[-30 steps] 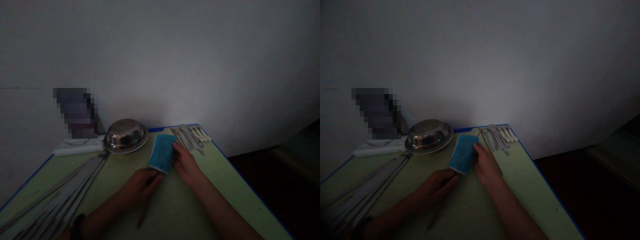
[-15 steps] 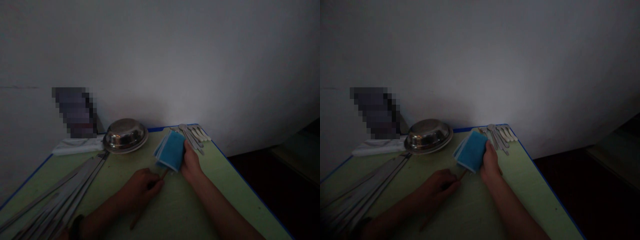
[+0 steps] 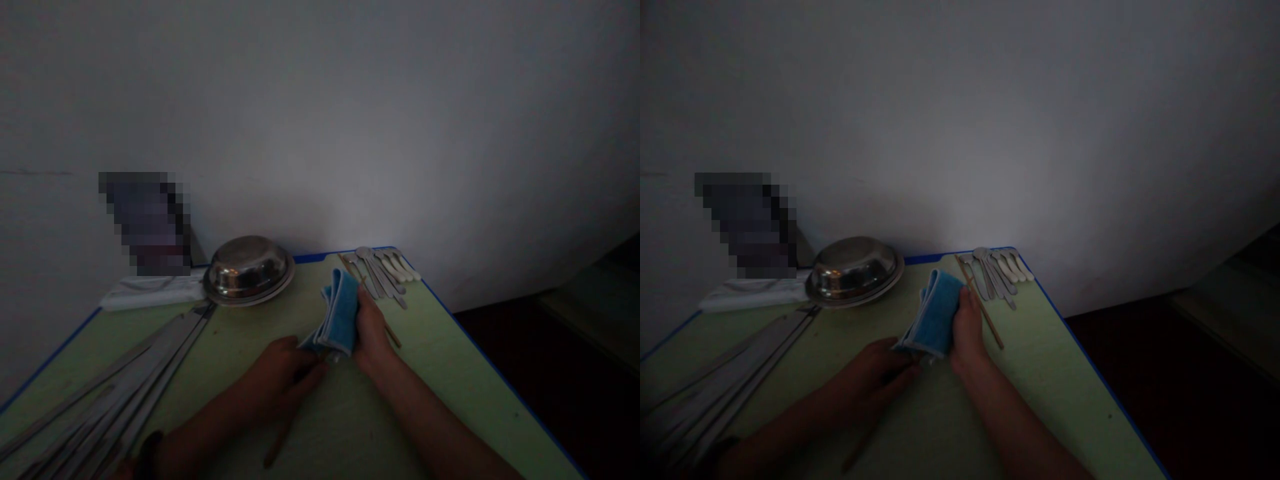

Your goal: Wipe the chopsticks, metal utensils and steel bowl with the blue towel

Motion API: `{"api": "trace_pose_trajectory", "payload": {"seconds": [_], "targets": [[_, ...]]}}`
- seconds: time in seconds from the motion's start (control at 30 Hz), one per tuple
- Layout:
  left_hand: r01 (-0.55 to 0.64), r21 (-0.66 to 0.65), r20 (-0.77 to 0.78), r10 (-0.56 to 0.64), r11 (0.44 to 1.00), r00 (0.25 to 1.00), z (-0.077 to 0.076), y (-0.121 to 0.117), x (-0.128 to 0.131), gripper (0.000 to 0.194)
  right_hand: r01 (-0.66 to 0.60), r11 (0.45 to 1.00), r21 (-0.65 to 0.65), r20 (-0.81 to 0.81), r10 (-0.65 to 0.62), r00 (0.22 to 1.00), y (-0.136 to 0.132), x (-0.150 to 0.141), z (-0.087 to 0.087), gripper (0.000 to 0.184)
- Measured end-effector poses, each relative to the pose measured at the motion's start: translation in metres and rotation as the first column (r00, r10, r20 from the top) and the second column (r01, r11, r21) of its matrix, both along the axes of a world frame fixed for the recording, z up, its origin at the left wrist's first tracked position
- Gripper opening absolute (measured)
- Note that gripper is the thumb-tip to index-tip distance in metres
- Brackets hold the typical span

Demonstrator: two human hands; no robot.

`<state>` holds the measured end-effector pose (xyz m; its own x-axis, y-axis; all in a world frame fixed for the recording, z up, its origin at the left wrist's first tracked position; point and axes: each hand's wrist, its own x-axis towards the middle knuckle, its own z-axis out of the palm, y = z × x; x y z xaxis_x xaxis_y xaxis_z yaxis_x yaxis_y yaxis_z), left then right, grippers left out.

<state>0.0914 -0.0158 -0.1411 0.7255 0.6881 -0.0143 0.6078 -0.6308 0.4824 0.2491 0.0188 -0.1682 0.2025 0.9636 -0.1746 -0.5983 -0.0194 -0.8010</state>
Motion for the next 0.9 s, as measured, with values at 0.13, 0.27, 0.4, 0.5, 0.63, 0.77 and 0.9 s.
{"api": "trace_pose_trajectory", "payload": {"seconds": [0.13, 0.27, 0.4, 0.5, 0.63, 0.77, 0.9], "targets": [[0.038, 0.025, -0.019, -0.038, 0.999, 0.999, 0.001, 0.000, -0.001, 0.034, 0.075, 0.959, -0.273, -0.132, -0.114, 0.985, -0.002, 0.000, 0.022, 0.024], [0.121, 0.071, -0.033, -0.119, 0.990, 0.992, 0.005, -0.002, -0.003, 0.028, 0.134, 0.952, -0.277, -0.178, -0.188, 0.966, 0.000, 0.012, 0.043, 0.025], [0.161, 0.073, -0.013, -0.160, 0.984, 0.987, 0.005, -0.003, -0.005, 0.027, 0.277, 0.933, -0.232, -0.121, -0.310, 0.943, 0.004, 0.023, 0.046, 0.020], [0.165, 0.071, -0.030, -0.163, 0.984, 0.986, 0.003, -0.003, -0.005, 0.028, 0.295, 0.935, -0.195, -0.076, -0.315, 0.946, 0.005, 0.025, 0.042, 0.023], [0.152, 0.071, -0.047, -0.149, 0.986, 0.988, 0.003, -0.002, -0.003, 0.028, 0.245, 0.961, -0.130, -0.114, -0.259, 0.959, 0.006, 0.022, 0.038, 0.024], [0.145, 0.081, -0.053, -0.141, 0.986, 0.989, 0.003, -0.002, -0.003, 0.028, 0.178, 0.982, -0.063, -0.112, -0.184, 0.977, 0.004, 0.018, 0.037, 0.016], [0.148, 0.083, -0.046, -0.144, 0.986, 0.988, 0.003, -0.002, -0.003, 0.027, 0.151, 0.985, -0.083, -0.103, -0.160, 0.982, 0.003, 0.017, 0.039, 0.010]]}}
